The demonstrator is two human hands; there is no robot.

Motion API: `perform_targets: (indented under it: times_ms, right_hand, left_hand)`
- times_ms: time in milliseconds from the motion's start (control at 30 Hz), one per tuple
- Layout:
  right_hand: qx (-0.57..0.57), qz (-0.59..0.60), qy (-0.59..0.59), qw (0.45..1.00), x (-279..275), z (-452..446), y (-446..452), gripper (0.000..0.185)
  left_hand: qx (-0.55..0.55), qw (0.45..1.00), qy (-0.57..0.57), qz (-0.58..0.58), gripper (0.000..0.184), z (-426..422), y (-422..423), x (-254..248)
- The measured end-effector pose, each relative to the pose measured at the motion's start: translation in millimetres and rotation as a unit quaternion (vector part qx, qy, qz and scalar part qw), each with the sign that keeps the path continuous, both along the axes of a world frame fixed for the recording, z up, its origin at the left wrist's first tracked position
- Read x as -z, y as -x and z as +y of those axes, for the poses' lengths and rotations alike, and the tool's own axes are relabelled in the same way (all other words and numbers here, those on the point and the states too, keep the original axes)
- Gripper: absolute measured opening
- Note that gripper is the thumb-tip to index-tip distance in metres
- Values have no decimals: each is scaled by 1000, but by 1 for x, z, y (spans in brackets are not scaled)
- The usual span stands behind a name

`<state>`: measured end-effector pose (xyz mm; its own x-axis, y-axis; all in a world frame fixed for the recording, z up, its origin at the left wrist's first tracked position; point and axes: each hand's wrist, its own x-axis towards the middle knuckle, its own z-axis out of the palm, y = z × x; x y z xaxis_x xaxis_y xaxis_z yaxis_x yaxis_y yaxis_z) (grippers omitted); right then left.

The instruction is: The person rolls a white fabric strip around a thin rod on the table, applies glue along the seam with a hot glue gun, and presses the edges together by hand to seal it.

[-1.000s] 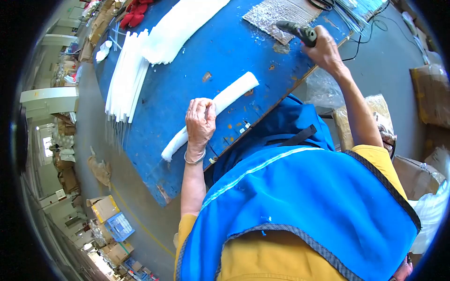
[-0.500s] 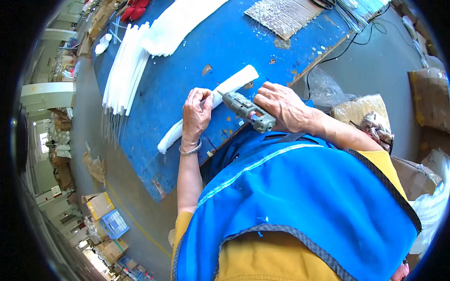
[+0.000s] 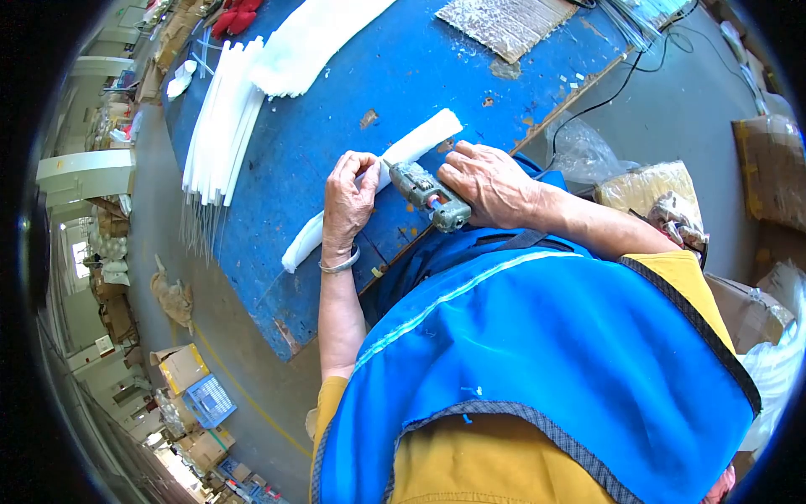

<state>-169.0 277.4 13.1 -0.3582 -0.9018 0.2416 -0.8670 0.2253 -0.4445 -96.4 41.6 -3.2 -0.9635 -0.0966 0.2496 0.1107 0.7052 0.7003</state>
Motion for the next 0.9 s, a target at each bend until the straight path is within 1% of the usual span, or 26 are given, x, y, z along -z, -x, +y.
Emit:
perform_targets:
  times_ms: [100,200,400,500,600,900]
  right_hand:
    - [4,-9,5,1000,0,-1,0,29]
    - [4,-10,-17,1000,0,0,1,30]
    - [4,-4,-4,1000,1,2,3,33]
    - [6,-7,-3,1000,1,3,3,32]
    - [10,3,41,999,2,3,2,26]
    - [20,9,43,999,0,9,6,27]
  left_hand:
    - [-3,1000,-3,-2,5,0,0,-1]
    - [-4,1000,-4,0,5,1,0,0]
    - [-8,1000,-9,-4,5,2,0,-2]
    - [-10,1000,-8,-7,5,2,-1,-3]
    - [-9,1000,-4,-3,5,2,0,-2]
    - [-10,1000,0,0,5,2,0,-1]
